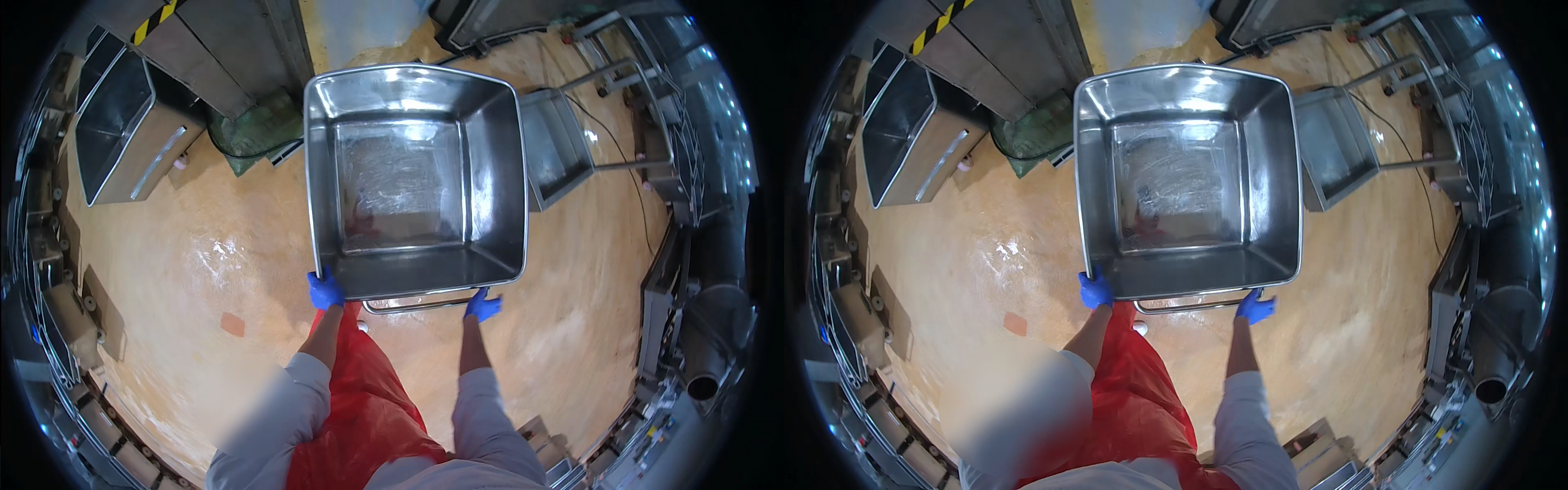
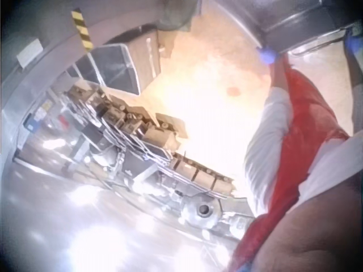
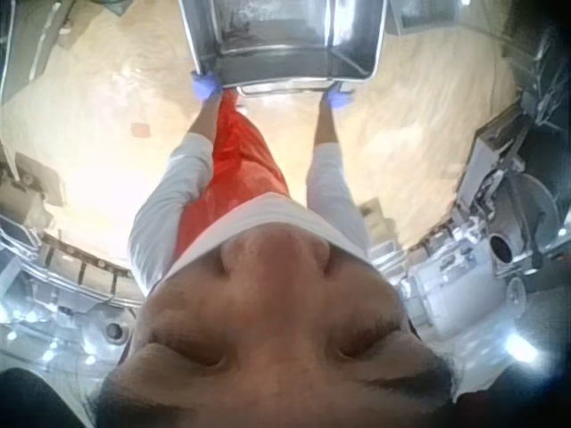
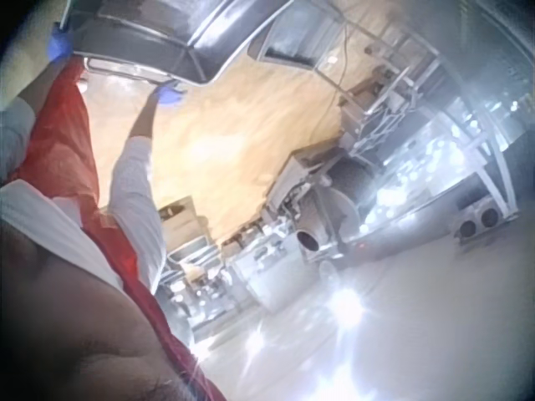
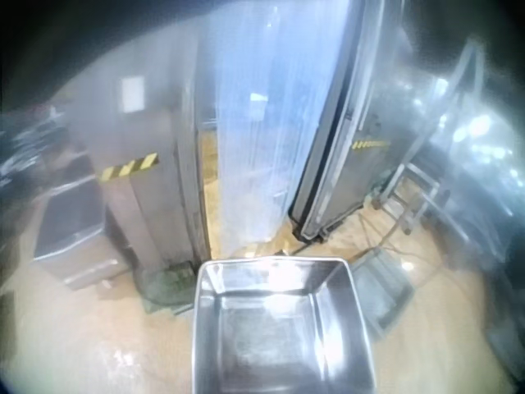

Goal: The person opens a door, moves a metal bin into a large stainless steel tank, and uses a long-handled squeegee to push soapy water across the tank floor. The person repeatedly sweeps the liquid toward a drain area.

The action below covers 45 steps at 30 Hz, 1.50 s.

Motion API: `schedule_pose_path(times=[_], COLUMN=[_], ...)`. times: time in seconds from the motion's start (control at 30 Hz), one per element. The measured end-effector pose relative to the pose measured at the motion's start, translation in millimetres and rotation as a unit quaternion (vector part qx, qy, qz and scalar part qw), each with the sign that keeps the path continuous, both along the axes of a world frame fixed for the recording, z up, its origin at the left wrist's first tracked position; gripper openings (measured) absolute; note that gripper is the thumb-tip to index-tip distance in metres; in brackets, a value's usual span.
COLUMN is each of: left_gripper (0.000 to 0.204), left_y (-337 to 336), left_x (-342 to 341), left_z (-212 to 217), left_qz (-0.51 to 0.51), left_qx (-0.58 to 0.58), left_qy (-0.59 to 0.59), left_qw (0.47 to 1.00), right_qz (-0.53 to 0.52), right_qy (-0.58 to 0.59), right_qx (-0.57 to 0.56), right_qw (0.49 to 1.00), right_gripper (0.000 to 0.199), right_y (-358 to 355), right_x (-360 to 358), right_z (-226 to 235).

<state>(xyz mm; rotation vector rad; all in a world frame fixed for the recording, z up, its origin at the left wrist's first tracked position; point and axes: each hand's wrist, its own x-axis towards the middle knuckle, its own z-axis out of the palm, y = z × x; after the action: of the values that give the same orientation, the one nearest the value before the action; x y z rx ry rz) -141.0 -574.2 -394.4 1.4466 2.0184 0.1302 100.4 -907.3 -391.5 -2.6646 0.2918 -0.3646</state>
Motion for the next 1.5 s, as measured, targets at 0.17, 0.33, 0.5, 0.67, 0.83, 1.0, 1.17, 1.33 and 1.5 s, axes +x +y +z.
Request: schedule_pose_path(times=[0.17,0.33,0.5,0.67,0.83,1.0,1.17,1.33,1.5], left_gripper=[0.039,0.036,0.038,0.039,0.040,0.042,0.072,0.043,0.034], left_y=[33.6,65.1,118.7,206.7,327.4,393.1,368.9,441.5,545.8], left_x=[74.5,143.3,202.6,271.7,353.5,420.7,565.4,675.1,711.7], left_z=[23.1,39.0,48.6,51.1,40.7,22.7,-36.1,-20.8,-14.4], left_qz=[0.034,0.047,0.029,0.008,-0.003,0.021,0.281,-0.461,-0.425], left_qx=[0.062,0.025,0.039,0.095,0.112,0.114,0.180,-0.144,-0.139], left_qy=[-0.072,-0.089,-0.067,-0.049,-0.018,-0.032,-0.126,0.361,0.384], left_qw=[0.995,0.995,0.997,0.994,0.994,0.993,0.934,0.798,0.808], right_qz=[-0.163,-0.211,-0.162,-0.175,-0.108,-0.068,0.004,0.344,0.614], right_qy=[0.172,0.210,0.279,0.358,0.413,0.408,0.516,0.527,0.108], right_qx=[0.510,0.504,0.526,0.504,0.529,0.481,0.468,-0.014,-0.182], right_qw=[0.827,0.810,0.787,0.767,0.733,0.773,0.718,0.777,0.760], right_gripper=[0.042,0.034,0.038,0.042,0.050,0.051,0.054,0.034,0.064], right_y=[109.7,142.8,191.7,284.5,353.8,453.6,536.7,576.3,741.3], right_x=[24.5,123.0,205.3,278.9,347.5,424.0,560.0,747.9,863.6], right_z=[9.3,14.5,40.3,66.2,-15.2,-33.1,-2.9,32.4,162.8])
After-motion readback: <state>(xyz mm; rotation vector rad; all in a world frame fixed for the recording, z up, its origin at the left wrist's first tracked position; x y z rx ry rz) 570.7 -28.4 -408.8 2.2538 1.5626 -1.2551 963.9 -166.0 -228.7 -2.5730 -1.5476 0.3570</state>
